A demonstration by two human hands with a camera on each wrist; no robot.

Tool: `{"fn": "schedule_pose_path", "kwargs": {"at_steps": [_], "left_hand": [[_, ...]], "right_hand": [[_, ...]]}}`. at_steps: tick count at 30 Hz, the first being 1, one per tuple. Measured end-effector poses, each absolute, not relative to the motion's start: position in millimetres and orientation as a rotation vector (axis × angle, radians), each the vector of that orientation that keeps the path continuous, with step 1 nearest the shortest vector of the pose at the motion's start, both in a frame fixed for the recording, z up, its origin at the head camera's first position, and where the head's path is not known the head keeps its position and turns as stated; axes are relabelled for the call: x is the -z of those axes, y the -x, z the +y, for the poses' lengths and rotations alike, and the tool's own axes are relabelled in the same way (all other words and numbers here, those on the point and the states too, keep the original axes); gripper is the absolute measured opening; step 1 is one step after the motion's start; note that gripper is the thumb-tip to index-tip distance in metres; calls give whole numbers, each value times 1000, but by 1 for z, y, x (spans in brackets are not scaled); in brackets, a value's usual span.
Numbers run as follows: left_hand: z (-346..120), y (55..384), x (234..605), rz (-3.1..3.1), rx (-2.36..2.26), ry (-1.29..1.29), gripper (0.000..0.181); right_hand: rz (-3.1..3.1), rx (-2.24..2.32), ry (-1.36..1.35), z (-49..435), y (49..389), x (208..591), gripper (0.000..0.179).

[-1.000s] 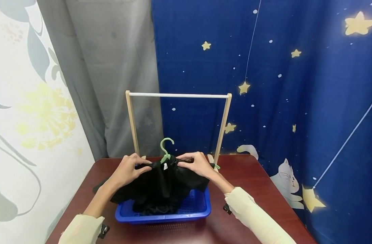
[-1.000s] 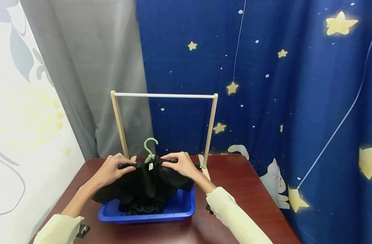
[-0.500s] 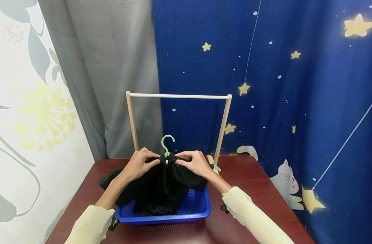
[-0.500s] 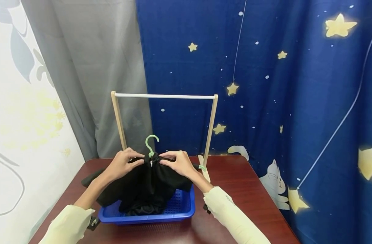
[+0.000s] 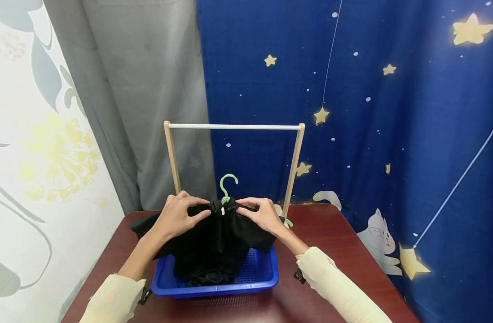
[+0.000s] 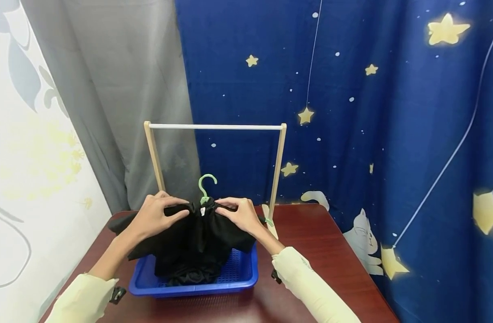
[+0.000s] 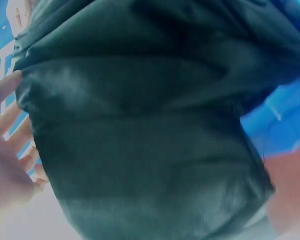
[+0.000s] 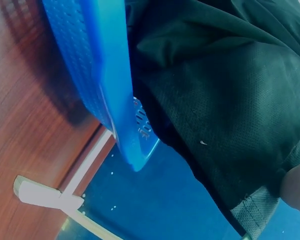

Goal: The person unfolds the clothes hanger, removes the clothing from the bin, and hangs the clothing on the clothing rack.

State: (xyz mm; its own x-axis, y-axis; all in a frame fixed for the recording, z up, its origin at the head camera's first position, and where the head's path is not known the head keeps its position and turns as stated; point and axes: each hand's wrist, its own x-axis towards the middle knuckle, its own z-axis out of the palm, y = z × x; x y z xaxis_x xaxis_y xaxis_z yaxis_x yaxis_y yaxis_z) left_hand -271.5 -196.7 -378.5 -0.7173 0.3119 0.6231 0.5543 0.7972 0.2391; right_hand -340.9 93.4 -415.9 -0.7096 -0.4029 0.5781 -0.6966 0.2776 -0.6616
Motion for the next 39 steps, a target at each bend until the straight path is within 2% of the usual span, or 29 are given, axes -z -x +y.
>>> {"fn": "schedule_pose_path", "kwargs": {"at_steps": [9, 26, 39], "left_hand": [[-204, 273, 382, -2483, 598, 720, 19], [-194, 289, 391, -2486, 799, 742, 20], [-205, 302, 380, -2374, 800, 765, 18]], "right_hand": [[-2295, -1405, -1043, 96, 340, 417, 22], [-2354, -1392, -1080, 98, 349, 412, 23], [-2307, -1237, -1003, 103, 351, 400, 29]]}}
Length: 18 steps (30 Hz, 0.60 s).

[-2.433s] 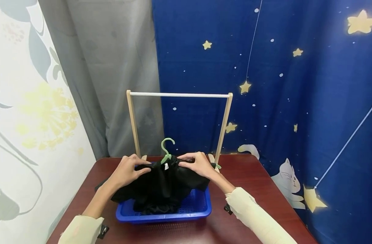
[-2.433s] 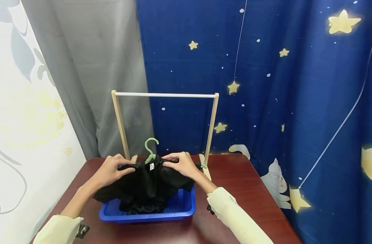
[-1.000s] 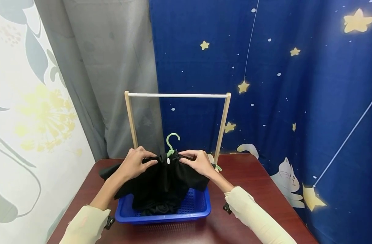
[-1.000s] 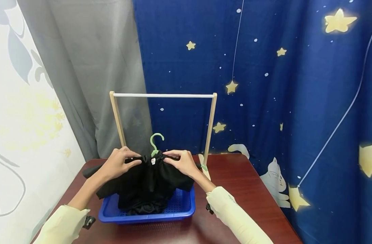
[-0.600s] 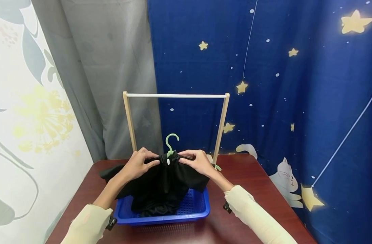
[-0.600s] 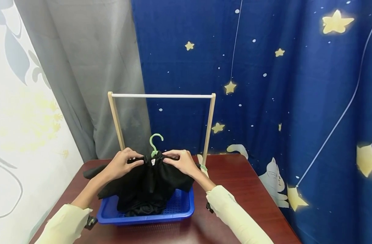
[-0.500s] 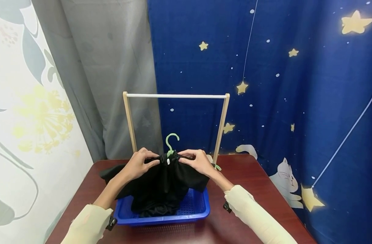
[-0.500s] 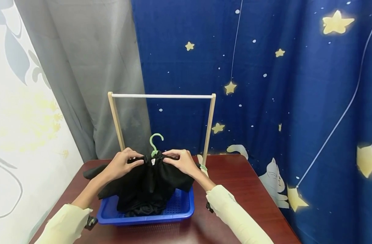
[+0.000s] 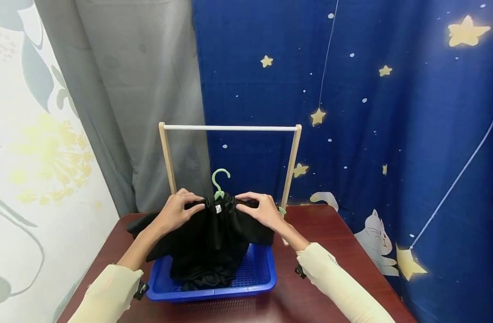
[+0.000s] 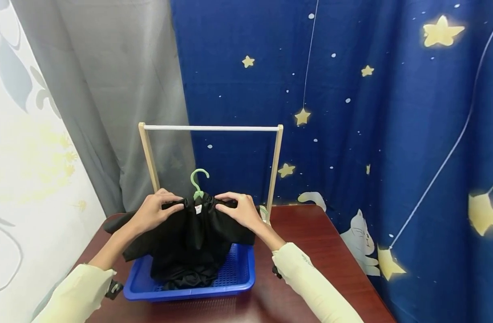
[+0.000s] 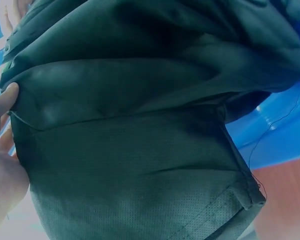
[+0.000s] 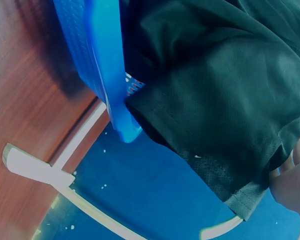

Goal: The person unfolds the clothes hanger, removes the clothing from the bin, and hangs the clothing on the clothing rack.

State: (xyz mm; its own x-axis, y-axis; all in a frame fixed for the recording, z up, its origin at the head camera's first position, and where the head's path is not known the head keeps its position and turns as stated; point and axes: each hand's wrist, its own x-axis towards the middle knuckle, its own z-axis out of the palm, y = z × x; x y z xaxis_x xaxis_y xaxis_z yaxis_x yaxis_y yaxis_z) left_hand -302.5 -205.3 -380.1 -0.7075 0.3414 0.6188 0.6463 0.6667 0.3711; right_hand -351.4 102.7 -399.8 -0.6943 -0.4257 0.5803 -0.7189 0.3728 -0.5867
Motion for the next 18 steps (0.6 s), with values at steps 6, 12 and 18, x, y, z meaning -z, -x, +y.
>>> {"fn": "schedule_pose_path", "kwargs": {"at_steps": [6, 12, 18], "left_hand": [[-212, 317, 373, -2316, 775, 757, 17], [-216, 331, 359, -2282, 766, 754, 17], [-218, 349, 339, -2267, 755, 733, 19]], "right_hand": [[-2199, -1211, -1023, 109, 353, 393, 34], [-2118, -1248, -1020, 117, 350, 384, 37], [-2130, -1264, -988, 126, 349, 378, 40]]}}
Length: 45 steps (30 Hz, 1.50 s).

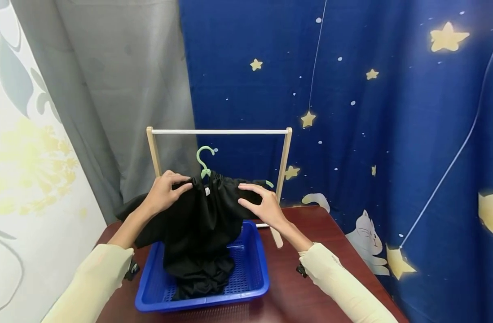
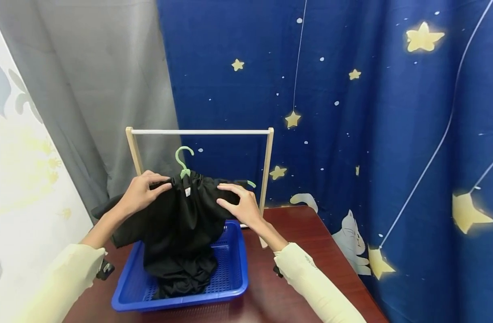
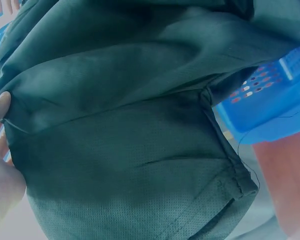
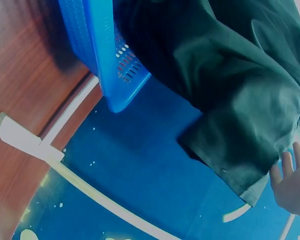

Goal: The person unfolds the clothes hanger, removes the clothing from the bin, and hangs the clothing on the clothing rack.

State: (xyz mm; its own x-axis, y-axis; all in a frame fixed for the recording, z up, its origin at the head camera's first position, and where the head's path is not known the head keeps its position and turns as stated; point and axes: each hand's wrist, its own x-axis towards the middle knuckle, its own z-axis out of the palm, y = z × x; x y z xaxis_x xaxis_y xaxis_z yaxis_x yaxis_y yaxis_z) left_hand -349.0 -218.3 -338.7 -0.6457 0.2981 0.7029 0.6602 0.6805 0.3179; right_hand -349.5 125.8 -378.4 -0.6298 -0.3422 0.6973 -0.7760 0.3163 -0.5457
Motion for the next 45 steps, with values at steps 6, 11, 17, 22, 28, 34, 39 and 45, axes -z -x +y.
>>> {"fn": "schedule_pose_path", "kwargs": {"at_steps": [6, 11, 17, 22, 28, 34, 39, 45], "left_hand": [[-219, 365, 317, -2255, 739, 692, 20], [-216, 377, 304, -2247, 730, 657, 19], [-209, 388, 294, -2232, 739, 642, 19], [-204, 395, 286, -2246, 770, 616, 20], [-199, 401, 285, -2327, 774, 567, 23], [-194, 405, 289, -2367, 795, 541, 25], [-193, 404, 294, -2416, 811, 532, 28], [-195, 403, 293, -2422, 788, 517, 28]], "right_hand": [[-2204, -1272, -951, 136, 348, 380, 42], [-2272, -1235, -931, 145, 347, 383, 45], [-2338, -1257, -910, 155, 346, 391, 49], [-2342, -1283, -924, 159, 344, 393, 49], [-2366, -1250, -907, 161, 344, 396, 50], [-2367, -1210, -892, 162, 342, 401, 51], [-2357, -1216, -941, 162, 340, 406, 52], [-2368, -1226, -979, 163, 342, 412, 52]]}}
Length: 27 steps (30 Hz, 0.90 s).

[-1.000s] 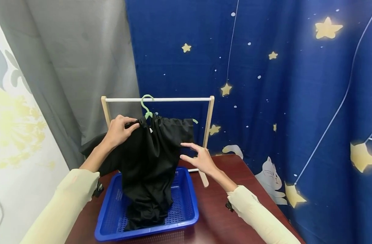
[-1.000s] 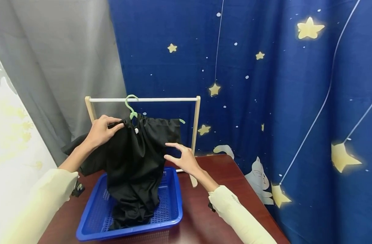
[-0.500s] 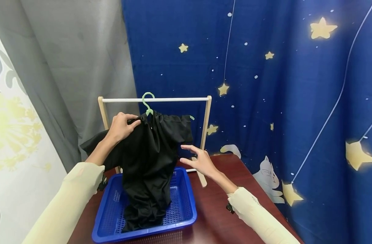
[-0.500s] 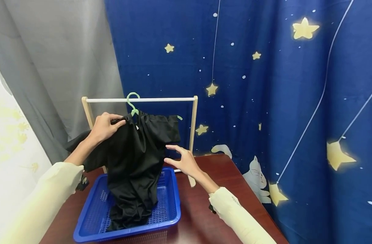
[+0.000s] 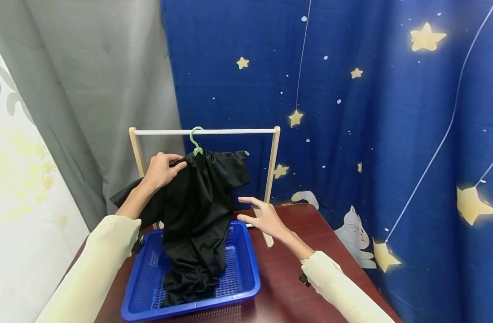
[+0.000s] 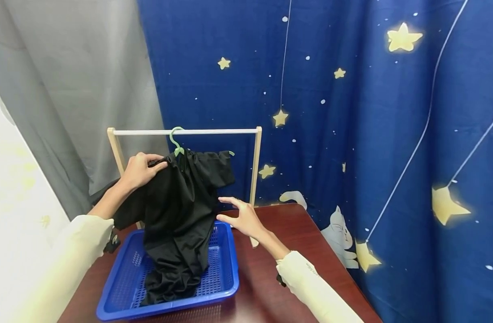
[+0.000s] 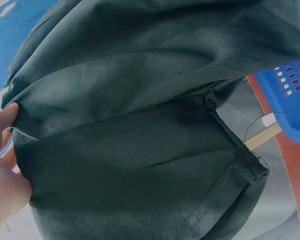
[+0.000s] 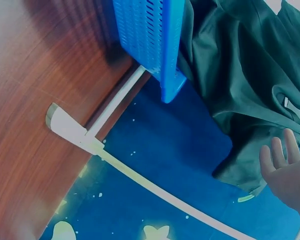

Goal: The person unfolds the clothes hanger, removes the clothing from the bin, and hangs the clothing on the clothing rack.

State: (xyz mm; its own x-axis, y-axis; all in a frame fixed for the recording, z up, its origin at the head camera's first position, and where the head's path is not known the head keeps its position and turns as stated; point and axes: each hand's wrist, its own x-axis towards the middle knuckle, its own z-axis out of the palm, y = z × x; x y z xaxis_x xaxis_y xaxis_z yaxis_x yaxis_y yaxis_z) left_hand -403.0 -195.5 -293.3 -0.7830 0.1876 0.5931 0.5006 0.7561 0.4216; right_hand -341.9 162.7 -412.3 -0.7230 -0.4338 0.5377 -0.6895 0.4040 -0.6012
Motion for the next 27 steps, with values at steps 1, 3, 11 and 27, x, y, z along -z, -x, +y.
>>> {"fn": "schedule_pose_path", "kwargs": {"at_steps": [1, 3, 11, 27], "left_hand": [[-196, 403, 293, -2424, 785, 518, 28], [-196, 402, 291, -2429, 783, 511, 29], [-193, 398, 291, -2403, 832, 447, 41], [-204, 379, 291, -2393, 711, 599, 51]], "right_hand": [[-2370, -1225, -978, 163, 342, 413, 53], [-2367, -1228, -982, 163, 342, 415, 52], [-2381, -1255, -977, 160, 338, 415, 52], [-2383, -1286, -986, 155, 335, 418, 51]]}}
